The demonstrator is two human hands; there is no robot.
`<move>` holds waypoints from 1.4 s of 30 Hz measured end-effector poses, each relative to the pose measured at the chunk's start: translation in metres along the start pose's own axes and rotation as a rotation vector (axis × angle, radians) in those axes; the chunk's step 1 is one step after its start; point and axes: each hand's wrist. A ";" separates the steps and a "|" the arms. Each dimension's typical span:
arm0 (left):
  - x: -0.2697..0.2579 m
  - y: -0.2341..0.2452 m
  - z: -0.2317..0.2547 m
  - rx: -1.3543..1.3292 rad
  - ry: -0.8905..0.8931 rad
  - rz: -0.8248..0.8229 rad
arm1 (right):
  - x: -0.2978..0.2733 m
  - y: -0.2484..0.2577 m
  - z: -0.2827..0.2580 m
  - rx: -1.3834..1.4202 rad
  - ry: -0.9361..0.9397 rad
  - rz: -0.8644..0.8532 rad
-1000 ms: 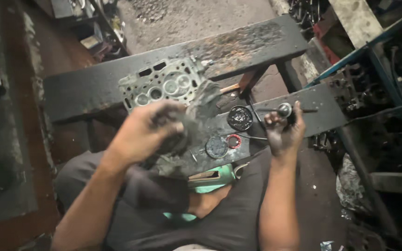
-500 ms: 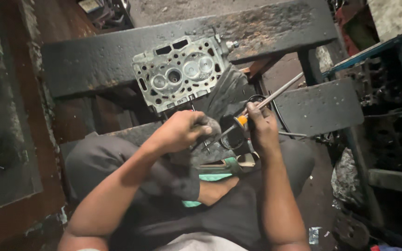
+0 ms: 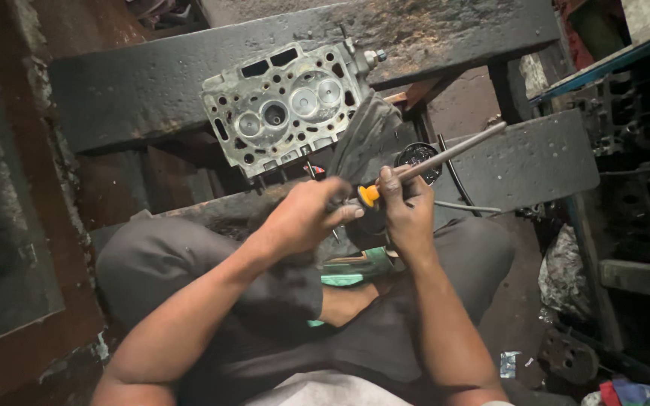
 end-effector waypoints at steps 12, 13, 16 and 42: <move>-0.018 0.015 0.023 0.316 0.060 -0.181 | 0.000 0.024 -0.006 -0.012 0.175 0.126; -0.017 0.018 0.024 0.326 0.096 -0.211 | -0.002 0.027 -0.006 -0.315 0.435 0.185; -0.023 0.050 0.036 0.256 0.161 -0.316 | 0.012 0.059 -0.010 -0.639 0.353 0.302; -0.051 0.125 0.030 -0.465 0.030 -0.202 | 0.049 0.126 0.046 -1.350 -0.472 -0.089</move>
Point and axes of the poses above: each hand's wrist, its own x-axis towards the middle knuckle, its own y-axis out of the back of the hand, z = x × y, and after that the axes turned 5 degrees about -x, right-handed
